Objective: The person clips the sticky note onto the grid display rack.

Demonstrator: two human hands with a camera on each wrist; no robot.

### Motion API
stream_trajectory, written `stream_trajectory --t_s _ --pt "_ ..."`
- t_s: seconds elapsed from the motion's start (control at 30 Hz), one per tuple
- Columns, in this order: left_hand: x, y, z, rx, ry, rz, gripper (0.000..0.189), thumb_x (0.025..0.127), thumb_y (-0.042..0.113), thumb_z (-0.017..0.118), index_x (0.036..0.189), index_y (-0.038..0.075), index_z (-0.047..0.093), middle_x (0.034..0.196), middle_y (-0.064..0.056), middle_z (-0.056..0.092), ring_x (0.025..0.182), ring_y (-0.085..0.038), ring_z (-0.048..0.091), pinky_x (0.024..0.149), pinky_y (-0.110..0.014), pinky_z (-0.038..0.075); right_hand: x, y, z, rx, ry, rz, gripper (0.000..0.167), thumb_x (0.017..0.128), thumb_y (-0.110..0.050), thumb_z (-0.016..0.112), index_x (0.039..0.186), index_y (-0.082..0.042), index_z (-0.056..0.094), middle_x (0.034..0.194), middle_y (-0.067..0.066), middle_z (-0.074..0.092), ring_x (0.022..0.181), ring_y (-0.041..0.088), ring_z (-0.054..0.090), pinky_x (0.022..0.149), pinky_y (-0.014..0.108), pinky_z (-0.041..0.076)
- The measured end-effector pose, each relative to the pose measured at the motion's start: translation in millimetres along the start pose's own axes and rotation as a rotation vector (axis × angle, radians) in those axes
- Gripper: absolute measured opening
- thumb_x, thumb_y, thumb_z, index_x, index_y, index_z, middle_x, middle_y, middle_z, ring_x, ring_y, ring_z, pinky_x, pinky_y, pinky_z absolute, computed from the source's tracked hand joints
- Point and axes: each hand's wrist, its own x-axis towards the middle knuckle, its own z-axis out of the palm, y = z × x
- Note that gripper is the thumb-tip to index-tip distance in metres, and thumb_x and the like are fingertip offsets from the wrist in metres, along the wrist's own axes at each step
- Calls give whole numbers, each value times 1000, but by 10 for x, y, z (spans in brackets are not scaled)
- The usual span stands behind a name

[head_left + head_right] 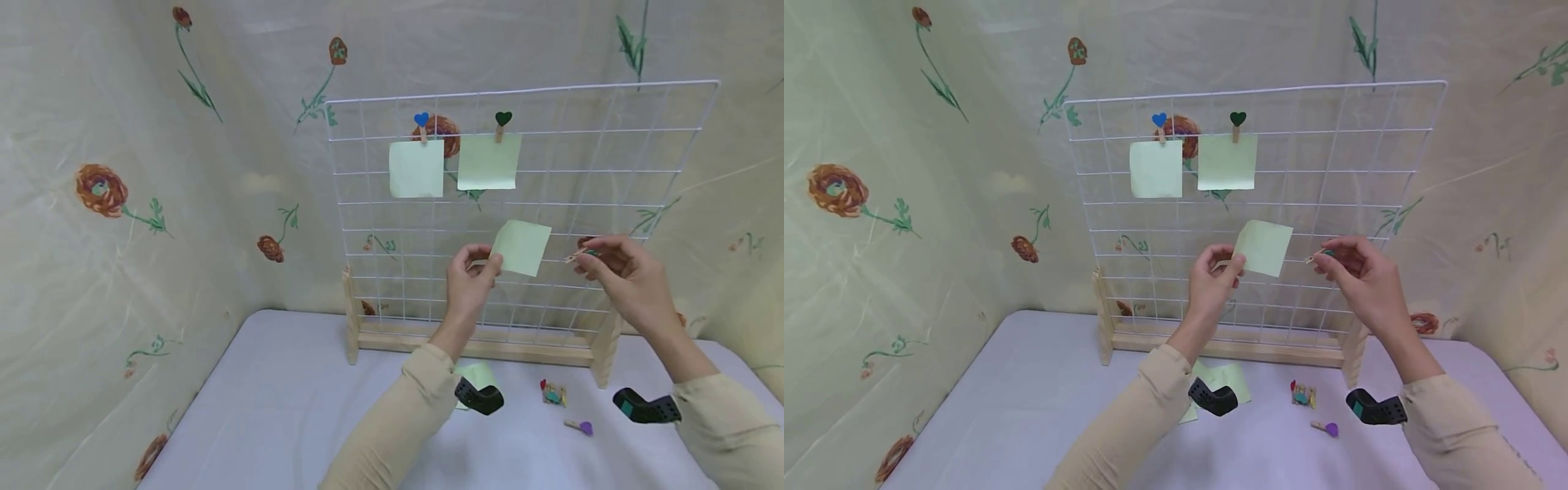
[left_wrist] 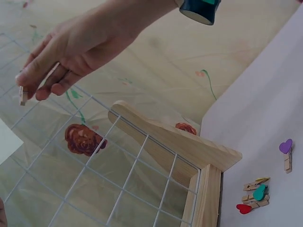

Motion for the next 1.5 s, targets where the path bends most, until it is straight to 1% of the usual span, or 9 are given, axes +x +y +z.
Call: stream_trajectory --t_s 0.17,0.33,0.43,0.67,0.8,0.87,1.03,1.3,1.5 --pt "20 24 59 -16 -6 5 17 86 13 68 102 7 61 90 8 60 70 -9 60 60 -19 47 59 -66 -46 -15 25 -16 27 88 -8 65 112 0 56 93 -19 62 73 -8 60 64 4 47" --pt "41 58 111 -26 -1 9 17 86 10 68 101 6 62 89 8 60 69 -8 60 59 -19 48 100 -104 -101 41 16 -17 26 88 -4 63 113 0 57 92 -20 66 76 -7 64 65 6 49" --pt "46 82 133 -31 -1 7 17 85 9 68 101 7 62 89 7 60 69 -8 60 60 -18 48 131 -120 -121 51 16 -29 27 88 -3 62 115 1 58 93 -20 68 77 -6 65 65 7 50" --pt "54 115 164 -20 7 18 18 86 11 68 102 7 61 89 7 60 69 -10 61 61 -18 50 211 -188 -135 -52 51 -34 28 91 -11 62 118 -4 60 91 -26 62 78 -10 60 67 2 45" --pt "55 125 161 -23 1 33 18 87 12 68 102 6 61 93 -1 61 69 -9 61 62 -18 50 266 -242 -151 -65 67 -52 29 92 -12 59 121 -5 59 93 -25 60 81 -10 58 71 1 43" --pt "52 133 161 -28 -2 40 18 87 12 67 102 5 61 92 -2 61 69 -9 60 61 -18 50 299 -268 -160 -62 73 -61 29 91 -11 60 119 -4 59 93 -25 60 80 -9 58 68 1 42" --pt "36 153 160 -24 -9 44 17 87 11 67 102 4 61 88 4 59 68 -9 58 59 -18 48 364 -341 -176 -46 80 -87 25 88 -8 64 112 -2 59 90 -24 62 76 -8 59 62 3 42" --pt "60 216 219 -62 -25 47 16 87 11 67 101 7 61 87 7 59 67 -6 59 58 -15 49 476 -440 -245 -100 80 -70 24 88 -12 66 110 -3 61 93 -29 59 82 -13 57 73 0 41" --pt "79 237 280 -118 -7 33 18 85 8 68 101 4 61 86 5 59 65 -6 59 57 -14 50 526 -473 -268 -84 63 -91 23 88 -10 65 109 -1 62 94 -27 61 83 -10 59 74 1 42"
